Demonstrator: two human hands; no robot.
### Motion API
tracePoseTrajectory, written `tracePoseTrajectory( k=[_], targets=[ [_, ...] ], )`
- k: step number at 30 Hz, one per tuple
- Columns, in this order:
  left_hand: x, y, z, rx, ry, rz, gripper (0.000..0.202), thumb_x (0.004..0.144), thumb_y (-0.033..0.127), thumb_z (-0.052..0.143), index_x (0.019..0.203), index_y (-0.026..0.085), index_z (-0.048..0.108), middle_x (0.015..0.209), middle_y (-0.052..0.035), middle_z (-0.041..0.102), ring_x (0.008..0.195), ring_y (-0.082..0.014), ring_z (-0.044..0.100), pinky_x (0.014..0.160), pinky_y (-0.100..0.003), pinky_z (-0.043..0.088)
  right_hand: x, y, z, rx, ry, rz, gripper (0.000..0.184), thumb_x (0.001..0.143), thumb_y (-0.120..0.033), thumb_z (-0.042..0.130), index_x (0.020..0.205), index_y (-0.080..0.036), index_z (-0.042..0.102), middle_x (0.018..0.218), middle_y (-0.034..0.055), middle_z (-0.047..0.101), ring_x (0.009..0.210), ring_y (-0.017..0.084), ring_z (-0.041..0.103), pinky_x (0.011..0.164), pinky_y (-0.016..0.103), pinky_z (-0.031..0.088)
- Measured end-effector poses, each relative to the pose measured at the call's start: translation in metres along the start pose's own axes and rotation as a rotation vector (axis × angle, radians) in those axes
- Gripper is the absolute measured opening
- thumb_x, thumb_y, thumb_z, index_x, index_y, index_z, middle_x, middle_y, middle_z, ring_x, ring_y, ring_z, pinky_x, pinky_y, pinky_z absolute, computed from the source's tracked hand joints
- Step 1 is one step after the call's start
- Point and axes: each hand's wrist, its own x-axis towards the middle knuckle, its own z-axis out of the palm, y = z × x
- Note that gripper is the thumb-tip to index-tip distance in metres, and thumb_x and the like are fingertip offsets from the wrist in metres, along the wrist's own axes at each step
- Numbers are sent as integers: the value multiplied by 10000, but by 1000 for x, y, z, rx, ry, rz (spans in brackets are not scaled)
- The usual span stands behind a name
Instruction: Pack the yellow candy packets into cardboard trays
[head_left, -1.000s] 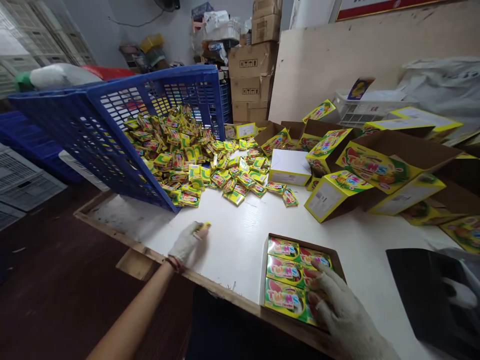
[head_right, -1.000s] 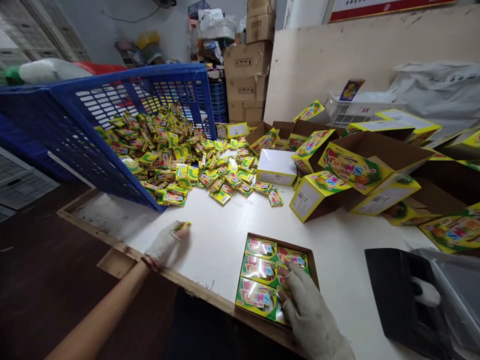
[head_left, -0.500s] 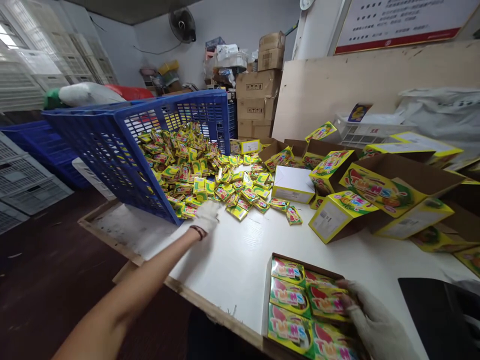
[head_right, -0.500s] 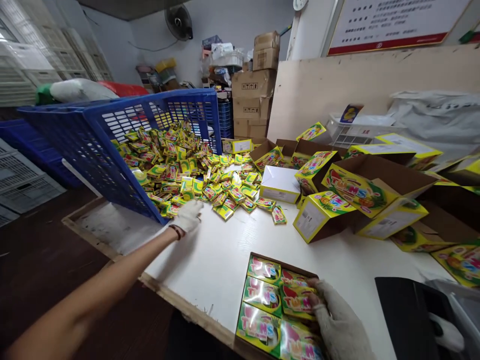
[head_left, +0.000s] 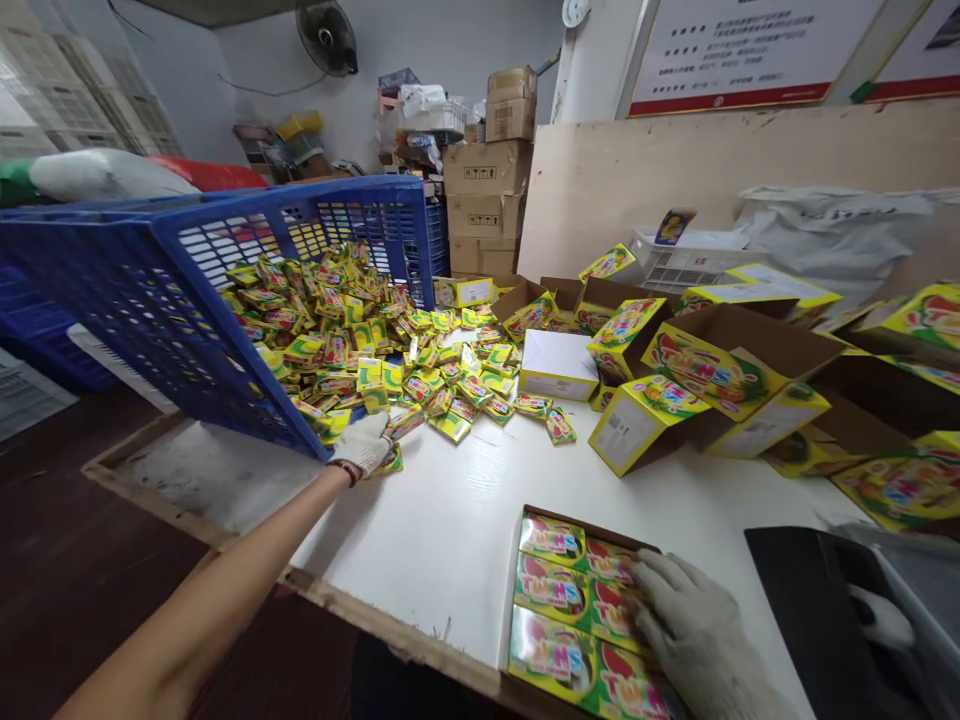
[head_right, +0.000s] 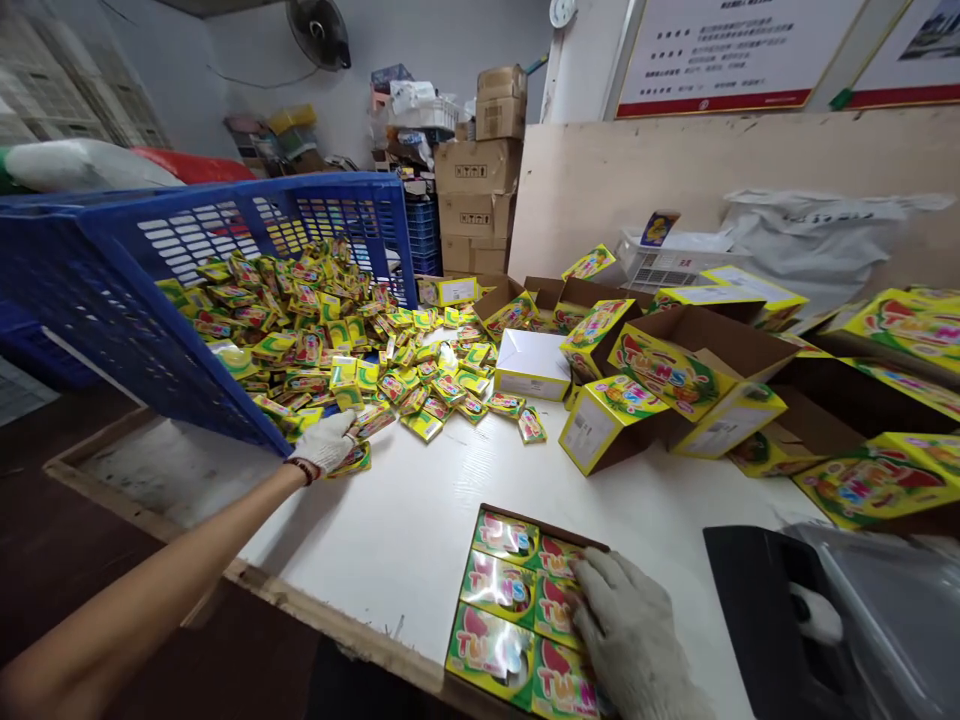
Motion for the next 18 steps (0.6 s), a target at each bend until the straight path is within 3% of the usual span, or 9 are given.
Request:
tracePoseTrajectory(
  k=[3,5,7,9,11,14,16,18],
  targets=[
    [-45,62,33,-271,-94,170,314,922,345,367,1041,167,598,973,-66,673,890,-193,626,789,-305,499,28,-39,-2,344,-44,339,327,874,-341,451,1040,-196,692,1036,110,726,966,256,663,862,414,529],
    [-81,110,54,-618,-231,351,335,910,398,416,1058,164,605,985,-56,678,859,-172,626,769,-277,511,54,-66,-6,588,-90,501,408,857,-410,480,1139,-159,635,1076,123,716,984,259,665,874,410,534],
    [-111,150,69,-884,-371,474,326,897,423,464,1029,173,625,986,-48,681,878,-178,628,789,-283,517,77,-78,-15,759,-96,517,431,880,-468,455,1134,-157,612,1064,111,712,964,245,661,853,385,538],
    [-123,170,78,-932,-399,517,329,901,436,468,1035,184,629,1008,-49,684,917,-192,633,837,-305,518,91,-73,-28,786,-77,468,395,873,-444,480,1132,-166,587,1042,84,707,931,223,654,828,352,535],
    [-114,167,81,-792,-266,514,349,890,429,482,1105,185,608,1091,-72,672,996,-217,628,919,-340,503,92,-52,-41,685,-115,420,385,841,-352,528,1181,-173,549,1033,59,701,902,203,647,809,328,525],
    [-72,126,76,-383,16,431,428,811,352,566,1197,168,556,1250,-123,598,1201,-274,540,1071,-394,409,81,-14,-46,433,-316,311,369,815,-211,528,1178,-169,576,1015,58,699,886,196,639,806,318,502],
    [-41,86,68,-56,48,287,491,777,346,592,1225,154,532,1301,-160,543,1264,-316,485,1082,-426,388,71,3,-36,251,-439,186,285,838,-154,488,1066,-164,659,961,73,696,861,195,628,792,310,484],
    [-20,46,59,195,-6,56,573,767,427,591,1257,141,508,1285,-204,523,1225,-372,505,987,-483,445,62,9,-22,78,-460,100,266,863,-127,470,969,-162,712,931,88,685,846,197,612,774,305,468]
  ],
)
